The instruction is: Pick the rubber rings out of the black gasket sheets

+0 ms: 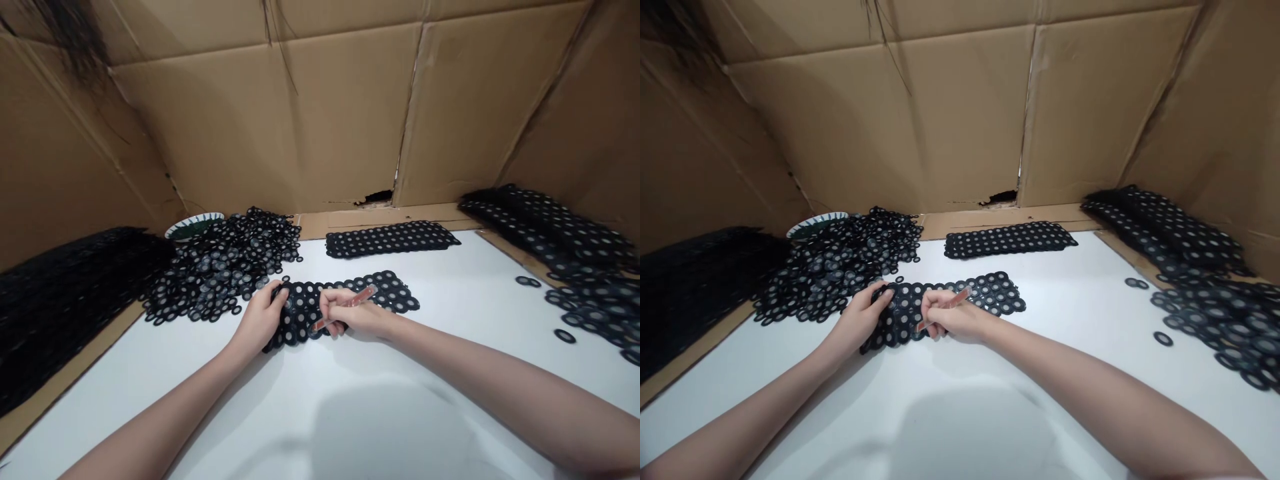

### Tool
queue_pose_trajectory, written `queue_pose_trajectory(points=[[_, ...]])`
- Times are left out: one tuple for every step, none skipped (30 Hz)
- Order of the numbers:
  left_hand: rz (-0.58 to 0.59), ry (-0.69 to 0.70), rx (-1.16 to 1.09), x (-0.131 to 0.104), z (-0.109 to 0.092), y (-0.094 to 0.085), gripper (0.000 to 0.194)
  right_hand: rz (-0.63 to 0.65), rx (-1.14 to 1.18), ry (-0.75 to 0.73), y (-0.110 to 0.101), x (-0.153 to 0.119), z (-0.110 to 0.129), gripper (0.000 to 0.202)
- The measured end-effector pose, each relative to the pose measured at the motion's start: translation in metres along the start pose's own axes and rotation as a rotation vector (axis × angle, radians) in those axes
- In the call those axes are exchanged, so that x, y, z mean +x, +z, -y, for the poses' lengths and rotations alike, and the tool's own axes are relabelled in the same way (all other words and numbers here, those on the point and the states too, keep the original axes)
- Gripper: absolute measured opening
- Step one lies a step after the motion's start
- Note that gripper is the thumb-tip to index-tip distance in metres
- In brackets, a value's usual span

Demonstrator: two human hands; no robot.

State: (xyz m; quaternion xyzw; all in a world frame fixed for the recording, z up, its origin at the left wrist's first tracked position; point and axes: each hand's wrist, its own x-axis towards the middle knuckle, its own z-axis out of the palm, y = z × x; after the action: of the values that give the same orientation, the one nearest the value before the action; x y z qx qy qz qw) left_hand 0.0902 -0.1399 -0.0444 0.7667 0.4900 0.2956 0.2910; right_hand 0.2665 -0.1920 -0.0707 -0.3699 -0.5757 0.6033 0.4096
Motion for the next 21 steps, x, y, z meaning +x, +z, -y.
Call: queue_pose_trajectory(points=[[-0.002, -0.003, -0.005, 0.001, 0.0, 0.0, 0.02, 0.003, -0.009, -0.001, 0.0, 0.0, 0.0, 0.011], [-0.004, -0.007, -0.012, 0.001, 0.0, 0.0, 0.02, 0.006, -0.025, -0.002, 0.0, 0.0, 0.0, 0.012], [-0.007, -0.014, -0.023, 0.001, 0.0, 0.0, 0.02, 0.009, -0.049, -0.003, 0.0, 0.0, 0.0, 0.012], [-0.007, -0.026, -0.039, 0.0, -0.001, 0.0, 0.02, 0.011, -0.083, -0.005, 0.001, -0.001, 0.0, 0.012], [-0.008, -0.047, -0.061, -0.001, -0.002, 0.001, 0.02, 0.009, -0.127, -0.01, 0.002, -0.001, -0.001, 0.012], [-0.011, -0.074, -0.09, -0.003, -0.004, 0.001, 0.021, 0.001, -0.184, -0.019, 0.004, -0.002, -0.001, 0.012], [-0.013, -0.107, -0.127, -0.006, -0.006, 0.002, 0.021, -0.017, -0.26, -0.038, 0.007, -0.003, -0.002, 0.012], [-0.011, -0.141, -0.17, -0.008, -0.008, 0.003, 0.022, -0.038, -0.359, -0.072, 0.01, -0.004, -0.003, 0.012], [-0.004, -0.173, -0.212, -0.011, -0.01, 0.003, 0.023, -0.059, -0.474, -0.12, 0.014, -0.005, -0.004, 0.011], [0.001, -0.196, -0.248, -0.014, -0.012, 0.004, 0.025, -0.08, -0.596, -0.179, 0.018, -0.006, -0.005, 0.011], [0.002, -0.207, -0.278, -0.017, -0.013, 0.005, 0.026, -0.096, -0.709, -0.242, 0.022, -0.007, -0.006, 0.01], [0.002, -0.204, -0.301, -0.019, -0.013, 0.005, 0.027, -0.11, -0.8, -0.3, 0.026, -0.007, -0.006, 0.011], [0.0, -0.192, -0.319, -0.021, -0.014, 0.005, 0.029, -0.12, -0.863, -0.345, 0.029, -0.007, -0.007, 0.011], [0.0, -0.176, -0.332, -0.022, -0.014, 0.005, 0.03, -0.13, -0.901, -0.375, 0.032, -0.007, -0.007, 0.011], [0.005, -0.16, -0.34, -0.023, -0.013, 0.004, 0.03, -0.14, -0.922, -0.393, 0.034, -0.007, -0.007, 0.011], [0.012, -0.144, -0.342, -0.023, -0.013, 0.003, 0.03, -0.146, -0.932, -0.403, 0.035, -0.007, -0.007, 0.012], [0.014, -0.128, -0.33, -0.022, -0.013, 0.002, 0.03, -0.152, -0.93, -0.409, 0.035, -0.007, -0.007, 0.012], [0.004, -0.109, -0.299, -0.021, -0.012, 0.0, 0.029, -0.163, -0.917, -0.409, 0.035, -0.007, -0.007, 0.012], [-0.016, -0.086, -0.25, -0.019, -0.012, -0.001, 0.028, -0.167, -0.887, -0.398, 0.034, -0.006, -0.007, 0.011], [-0.04, -0.06, -0.185, -0.016, -0.012, -0.003, 0.027, -0.17, -0.84, -0.377, 0.032, -0.006, -0.008, 0.01], [-0.058, -0.035, -0.113, -0.013, -0.011, -0.005, 0.025, -0.176, -0.776, -0.348, 0.031, -0.006, -0.008, 0.009]])
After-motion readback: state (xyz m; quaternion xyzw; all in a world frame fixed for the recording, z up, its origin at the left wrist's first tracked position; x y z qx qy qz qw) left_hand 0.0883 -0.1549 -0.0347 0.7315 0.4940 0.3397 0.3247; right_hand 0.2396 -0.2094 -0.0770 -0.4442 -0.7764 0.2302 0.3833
